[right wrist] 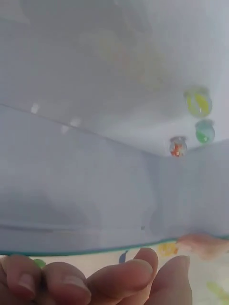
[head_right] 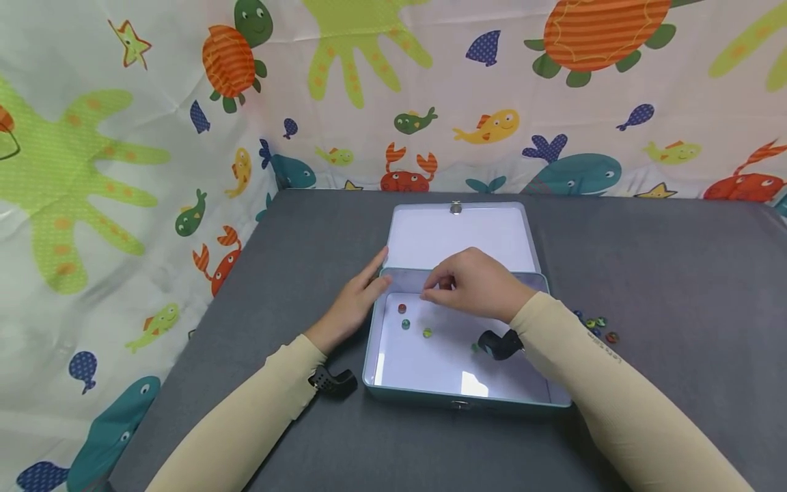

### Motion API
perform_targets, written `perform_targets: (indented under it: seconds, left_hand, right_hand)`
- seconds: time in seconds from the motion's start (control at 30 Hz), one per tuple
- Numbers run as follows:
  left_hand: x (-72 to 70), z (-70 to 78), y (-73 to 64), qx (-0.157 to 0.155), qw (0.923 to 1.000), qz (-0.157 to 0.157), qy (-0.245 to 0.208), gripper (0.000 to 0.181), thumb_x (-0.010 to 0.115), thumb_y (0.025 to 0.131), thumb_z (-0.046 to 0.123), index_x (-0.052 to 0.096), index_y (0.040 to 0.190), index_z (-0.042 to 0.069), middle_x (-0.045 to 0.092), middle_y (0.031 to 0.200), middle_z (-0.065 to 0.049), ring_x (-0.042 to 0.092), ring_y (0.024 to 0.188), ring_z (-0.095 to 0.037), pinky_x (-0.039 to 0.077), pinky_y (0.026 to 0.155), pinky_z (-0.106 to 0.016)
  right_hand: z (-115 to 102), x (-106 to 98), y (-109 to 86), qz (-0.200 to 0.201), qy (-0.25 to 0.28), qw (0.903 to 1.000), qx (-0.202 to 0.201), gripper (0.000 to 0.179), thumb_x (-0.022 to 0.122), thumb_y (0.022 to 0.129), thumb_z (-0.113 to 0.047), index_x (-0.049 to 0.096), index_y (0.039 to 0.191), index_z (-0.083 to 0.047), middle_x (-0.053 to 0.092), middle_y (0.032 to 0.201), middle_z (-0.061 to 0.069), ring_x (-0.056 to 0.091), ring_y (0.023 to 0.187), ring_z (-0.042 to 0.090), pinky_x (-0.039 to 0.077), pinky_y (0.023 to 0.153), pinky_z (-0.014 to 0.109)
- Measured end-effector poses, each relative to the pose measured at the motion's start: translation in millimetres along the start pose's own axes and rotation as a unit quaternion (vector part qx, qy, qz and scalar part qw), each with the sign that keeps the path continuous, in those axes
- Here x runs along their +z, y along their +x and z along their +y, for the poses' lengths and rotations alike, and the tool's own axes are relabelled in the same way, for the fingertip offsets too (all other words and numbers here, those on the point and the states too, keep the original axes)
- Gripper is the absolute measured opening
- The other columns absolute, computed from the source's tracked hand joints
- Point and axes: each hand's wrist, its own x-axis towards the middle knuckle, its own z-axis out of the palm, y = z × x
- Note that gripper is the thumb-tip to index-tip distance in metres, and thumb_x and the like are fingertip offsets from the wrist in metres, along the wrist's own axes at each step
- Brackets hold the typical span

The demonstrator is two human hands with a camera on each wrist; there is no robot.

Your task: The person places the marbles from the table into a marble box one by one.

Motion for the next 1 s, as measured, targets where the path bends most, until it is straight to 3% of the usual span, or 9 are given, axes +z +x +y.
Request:
perform_targets:
  seconds: [0.37, 1.0]
  left_hand:
    - [3.1, -1.1, 1.2, 0.009, 1.0, 0.0, 0.002, 0.069, 0.046, 0.106, 0.058, 0.02, 0.168, 0.042, 0.035, 0.169, -0.001, 0.042, 0.15, -0.026, 0.032, 0.122, -0.055]
    - [0.7, 2.1, 0.1, 0.002, 1.0, 0.002, -0.007, 0.069, 0.047, 0.105, 0.058, 0.021, 0.168, 0.042, 0.04, 0.167, -0.003, 0.044, 0.148, -0.025, 0.033, 0.122, -0.054]
  right_hand:
    - [2, -12, -8.3, 0.051, 0.037, 0.9977, 0.023, 0.011, 0.089, 0.085, -0.013, 0.086, 0.095, -0.015, 0.07, 0.074, -0.012, 0.053, 0.062, 0.012, 0.044, 0.056, 0.025]
    - [-8, -25, -14.3, 0.058, 0.054, 0.9945, 0.068, 0.012, 0.087, 0.087, -0.015, 0.085, 0.099, -0.012, 0.072, 0.077, -0.005, 0.057, 0.066, 0.018, 0.046, 0.056, 0.027]
